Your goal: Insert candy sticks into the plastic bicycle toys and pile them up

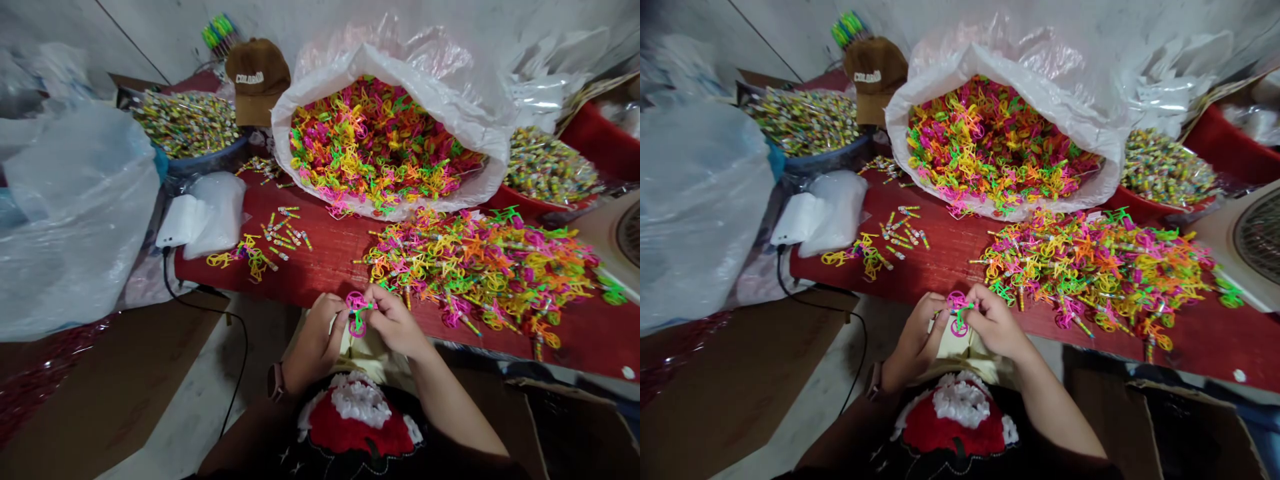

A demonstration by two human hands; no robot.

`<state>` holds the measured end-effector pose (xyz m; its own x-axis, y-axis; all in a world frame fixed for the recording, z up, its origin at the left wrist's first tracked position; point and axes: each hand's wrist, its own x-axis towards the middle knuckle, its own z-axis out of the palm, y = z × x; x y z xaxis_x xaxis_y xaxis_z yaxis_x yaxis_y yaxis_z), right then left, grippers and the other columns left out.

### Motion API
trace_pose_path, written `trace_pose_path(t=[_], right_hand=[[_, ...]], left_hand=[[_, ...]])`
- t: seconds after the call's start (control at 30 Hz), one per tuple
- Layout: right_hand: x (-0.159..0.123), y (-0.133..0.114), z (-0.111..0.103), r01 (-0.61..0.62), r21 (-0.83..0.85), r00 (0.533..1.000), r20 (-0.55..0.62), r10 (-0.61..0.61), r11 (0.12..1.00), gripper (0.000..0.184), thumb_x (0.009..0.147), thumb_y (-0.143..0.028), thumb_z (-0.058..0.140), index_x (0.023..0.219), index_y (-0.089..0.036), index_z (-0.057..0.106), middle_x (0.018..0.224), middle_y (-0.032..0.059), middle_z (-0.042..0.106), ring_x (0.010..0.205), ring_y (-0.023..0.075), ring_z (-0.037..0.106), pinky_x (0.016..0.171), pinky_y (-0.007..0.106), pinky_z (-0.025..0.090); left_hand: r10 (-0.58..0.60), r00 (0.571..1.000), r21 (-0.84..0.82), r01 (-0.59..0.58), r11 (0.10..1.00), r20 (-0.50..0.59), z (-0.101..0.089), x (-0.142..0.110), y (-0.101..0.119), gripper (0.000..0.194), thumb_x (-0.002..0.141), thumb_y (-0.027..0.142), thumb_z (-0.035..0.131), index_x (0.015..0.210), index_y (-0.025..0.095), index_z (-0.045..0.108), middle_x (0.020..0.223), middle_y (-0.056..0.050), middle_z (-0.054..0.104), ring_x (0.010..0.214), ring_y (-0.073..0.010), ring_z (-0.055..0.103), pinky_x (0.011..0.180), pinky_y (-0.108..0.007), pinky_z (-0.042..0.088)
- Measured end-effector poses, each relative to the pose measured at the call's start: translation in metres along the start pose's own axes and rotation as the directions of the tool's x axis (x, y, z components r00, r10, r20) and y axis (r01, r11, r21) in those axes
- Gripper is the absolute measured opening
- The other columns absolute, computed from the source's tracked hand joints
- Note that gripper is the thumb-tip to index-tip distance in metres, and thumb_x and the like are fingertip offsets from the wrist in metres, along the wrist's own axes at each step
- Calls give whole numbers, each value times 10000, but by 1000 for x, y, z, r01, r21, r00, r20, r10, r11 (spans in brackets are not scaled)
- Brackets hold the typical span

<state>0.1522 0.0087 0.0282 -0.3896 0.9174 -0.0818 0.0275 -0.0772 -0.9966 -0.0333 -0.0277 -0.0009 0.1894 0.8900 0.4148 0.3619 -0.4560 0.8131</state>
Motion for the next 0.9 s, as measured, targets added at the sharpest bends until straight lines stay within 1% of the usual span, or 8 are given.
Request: trace_pose_path(t=[0.07,0.13,0.27,0.37,0.47,0.57,0.8,0.9], right_hand=[[-1,4,2,-59,93,998,-23,62,994,234,866,-337,748,800,-238,546,615,-78,471,539,117,389,537,247,327],[-2,7,7,-77,139,994,-62,86,987,289,871,-421,789,823,-234,574,587,-83,463,506,112,370,506,247,300],[-5,11,18,-14,161,981,-188,44,987,382,839,-529,846,850,-226,613,664,-57,523,562,116,428,545,249,359],[-7,11,26,0,168,964,-263,44,986,402,845,-560,836,863,-233,603,712,-41,560,619,132,474,594,258,404],[-7,9,30,4,146,957,-287,39,989,409,848,-567,830,851,-234,593,708,-34,555,643,144,482,614,267,411],[-6,6,32,5,135,948,-315,38,991,426,846,-586,819,825,-235,579,685,-38,526,619,143,453,592,273,392],[-4,8,35,-11,85,943,-332,39,996,419,858,-562,815,783,-231,570,658,-45,499,594,135,430,569,269,365],[-3,11,38,-22,98,945,-323,52,995,410,848,-547,829,784,-231,576,661,-43,506,598,136,438,563,265,366]], left_hand=[[4,1000,14,-4,1000,-27,1,0,-1,138,1084,172,454,1045,207,582,972,-57,620,905,-209,578,827,-348,468],[14,999,18,-13,1000,-49,1,0,-2,120,1079,167,473,1057,208,584,975,-56,624,906,-206,583,827,-345,474],[55,993,35,-51,998,-101,1,0,-2,121,1069,148,489,1098,210,588,981,-56,639,906,-202,594,821,-338,482],[82,992,67,-75,995,-96,1,1,-1,138,1066,132,474,1089,208,586,962,-53,643,889,-199,595,814,-335,484],[99,991,64,-94,994,-90,0,2,-1,150,1066,125,458,1085,213,578,958,-48,648,884,-193,604,818,-324,488],[105,990,59,-100,993,-94,0,2,-1,163,1071,147,439,1101,220,582,969,-51,667,888,-196,631,817,-326,496],[-10,996,48,15,999,-90,4,-4,-5,172,1077,200,436,1001,212,590,910,-53,661,843,-206,628,777,-329,485],[-25,994,23,27,999,-107,4,-8,-9,168,1073,200,446,989,212,591,912,-54,661,845,-207,624,778,-329,480]])
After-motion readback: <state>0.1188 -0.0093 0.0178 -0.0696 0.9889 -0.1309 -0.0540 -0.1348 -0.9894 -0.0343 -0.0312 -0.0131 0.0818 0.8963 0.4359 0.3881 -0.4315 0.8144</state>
